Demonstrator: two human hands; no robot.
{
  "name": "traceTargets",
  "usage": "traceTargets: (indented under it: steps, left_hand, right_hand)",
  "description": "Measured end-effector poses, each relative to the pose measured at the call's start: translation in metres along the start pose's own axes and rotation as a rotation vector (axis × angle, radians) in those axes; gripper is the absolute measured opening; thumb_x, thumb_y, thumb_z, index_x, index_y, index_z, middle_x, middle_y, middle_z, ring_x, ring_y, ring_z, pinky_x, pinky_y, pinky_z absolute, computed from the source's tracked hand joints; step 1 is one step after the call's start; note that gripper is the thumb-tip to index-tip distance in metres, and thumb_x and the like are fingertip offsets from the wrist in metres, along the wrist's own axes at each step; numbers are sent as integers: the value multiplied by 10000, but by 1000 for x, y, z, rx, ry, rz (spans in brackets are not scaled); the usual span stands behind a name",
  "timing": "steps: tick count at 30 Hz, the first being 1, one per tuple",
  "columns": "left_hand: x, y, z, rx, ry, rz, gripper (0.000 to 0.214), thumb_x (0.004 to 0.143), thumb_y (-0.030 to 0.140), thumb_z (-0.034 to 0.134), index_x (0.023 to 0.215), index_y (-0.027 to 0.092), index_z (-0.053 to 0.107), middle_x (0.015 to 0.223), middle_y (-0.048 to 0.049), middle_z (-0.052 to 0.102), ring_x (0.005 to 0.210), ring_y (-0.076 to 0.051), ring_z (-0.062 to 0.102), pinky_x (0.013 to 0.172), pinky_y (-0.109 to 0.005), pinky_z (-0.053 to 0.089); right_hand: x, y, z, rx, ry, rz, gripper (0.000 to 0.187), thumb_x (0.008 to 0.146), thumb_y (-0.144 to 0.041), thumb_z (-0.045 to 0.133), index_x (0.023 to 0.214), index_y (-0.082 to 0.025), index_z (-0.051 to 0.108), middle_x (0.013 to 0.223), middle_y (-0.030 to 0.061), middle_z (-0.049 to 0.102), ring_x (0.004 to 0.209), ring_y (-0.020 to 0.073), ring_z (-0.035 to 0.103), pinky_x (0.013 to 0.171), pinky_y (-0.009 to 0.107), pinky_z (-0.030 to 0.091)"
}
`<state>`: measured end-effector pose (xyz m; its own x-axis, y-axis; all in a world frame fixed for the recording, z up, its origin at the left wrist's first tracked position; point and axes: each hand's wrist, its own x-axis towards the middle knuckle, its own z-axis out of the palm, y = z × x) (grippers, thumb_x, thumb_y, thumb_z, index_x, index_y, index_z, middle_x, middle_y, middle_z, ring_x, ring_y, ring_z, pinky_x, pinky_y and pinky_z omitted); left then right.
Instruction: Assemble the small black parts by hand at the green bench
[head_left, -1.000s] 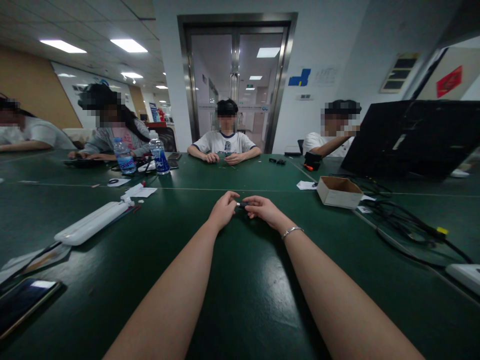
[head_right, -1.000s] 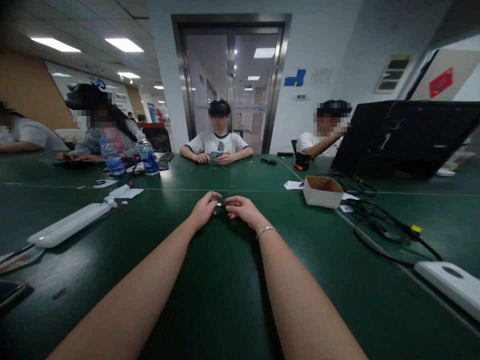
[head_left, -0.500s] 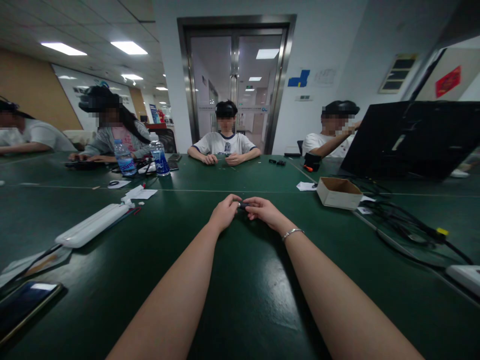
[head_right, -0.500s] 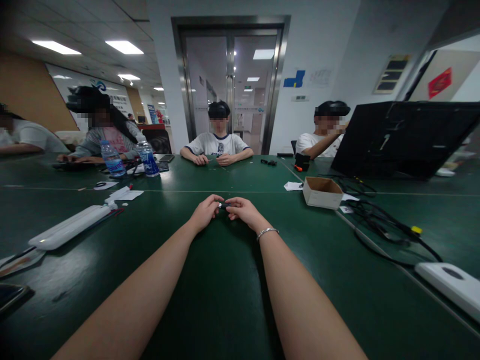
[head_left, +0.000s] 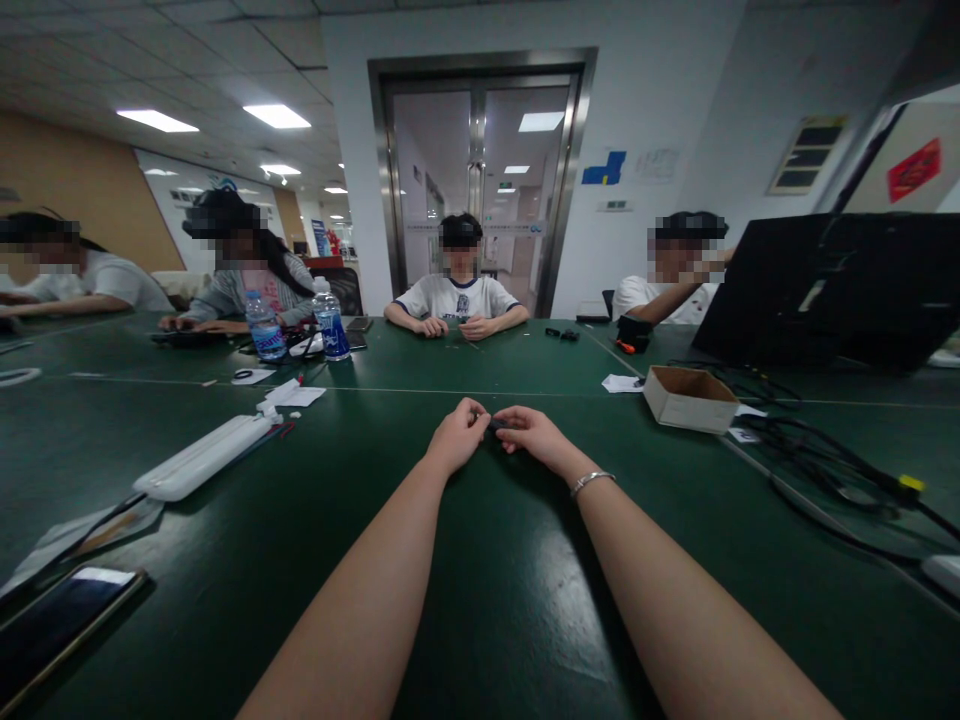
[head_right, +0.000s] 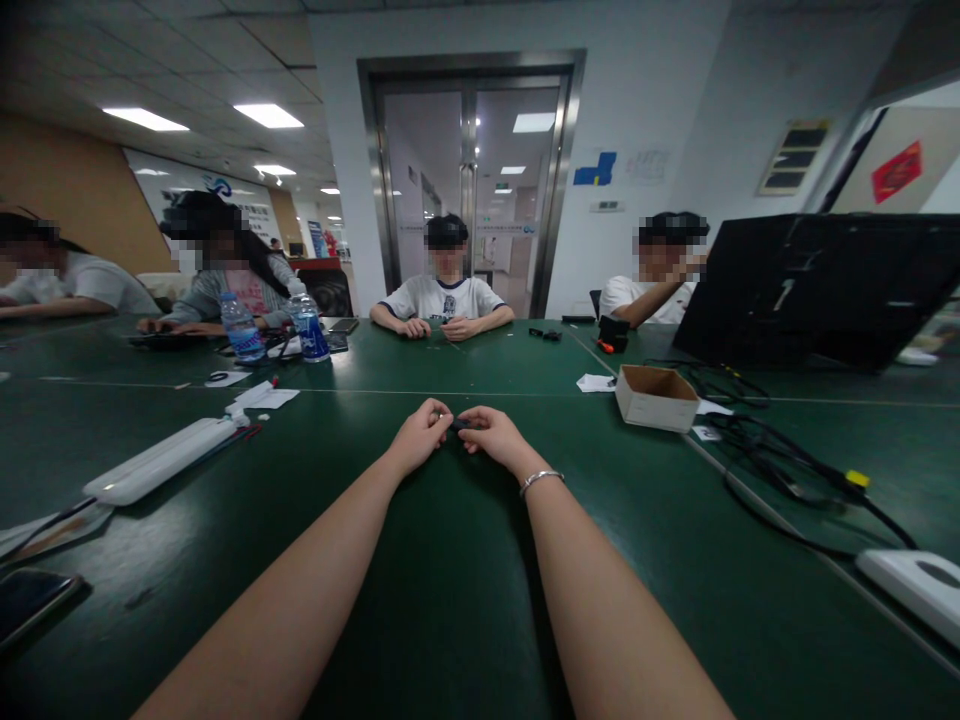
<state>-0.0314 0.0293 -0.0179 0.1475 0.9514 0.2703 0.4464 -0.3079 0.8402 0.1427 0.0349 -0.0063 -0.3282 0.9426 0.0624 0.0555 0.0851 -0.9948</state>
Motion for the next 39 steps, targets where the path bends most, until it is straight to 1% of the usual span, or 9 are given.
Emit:
traceTargets:
  steps: [4,9,14,19,25,27,30,32,39]
  left_hand:
    - [1,0,1,-32,-35,7,181,872,386,502,950,224,522,663,37,602,586,-123,562,575,-236,402]
    - [0,2,-1,37,-57,-17,282,886,490,447,908,223,532,637,36,609,577,-135,568,584,-251,399]
    - [-1,3,-1,89,-38,-19,414,880,594,392,829,216,552,648,20,615,593,-145,563,586,-255,383]
    - [-3,8,-3,152,-34,1,475,895,590,349,733,205,574,638,3,604,600,-154,553,595,-259,370]
    - [-3,11,-4,172,-43,-22,531,900,604,301,697,203,585,625,-6,604,580,-162,543,565,-261,352]
    - [-2,11,-4,173,-44,-39,520,916,561,279,681,204,576,642,-10,616,586,-160,545,565,-258,351]
    - [-2,10,-4,180,-61,-47,437,925,421,286,659,204,558,661,-11,625,603,-157,547,571,-250,354]
    - [-2,11,-4,202,-66,-43,422,921,389,288,647,205,550,657,-11,623,609,-159,547,578,-251,356]
    - [-4,18,-5,278,-60,-66,602,930,553,211,592,198,560,622,-32,621,599,-177,550,599,-278,363]
  right_hand:
    - [-1,1,-2,51,23,8,260,767,34,644,988,-101,616,686,7,650,497,74,591,490,158,524]
    - [-2,3,-4,105,17,6,266,735,-3,714,963,-110,628,739,37,669,572,109,643,536,182,564]
    - [-3,2,-3,147,-6,18,161,808,-82,692,950,-114,623,690,33,657,572,115,650,545,184,576]
    - [-5,-2,-3,139,-19,23,177,800,-43,671,956,-110,623,732,42,668,573,117,655,549,191,579]
    - [-5,-4,-3,136,-24,29,175,807,-21,645,955,-114,639,708,39,666,572,116,655,555,186,577]
    - [-6,-5,-3,142,-13,37,170,817,-17,629,956,-113,639,698,42,665,571,119,654,557,188,577]
    - [-6,-5,-2,153,-10,38,171,822,-17,623,959,-117,639,691,41,663,569,116,651,558,181,573]
    - [-7,-6,-2,157,-18,32,176,823,-10,617,959,-120,636,693,39,662,566,113,649,558,178,571]
    - [-11,-12,1,166,12,33,103,896,-50,556,917,-126,623,726,37,653,564,111,655,546,181,574]
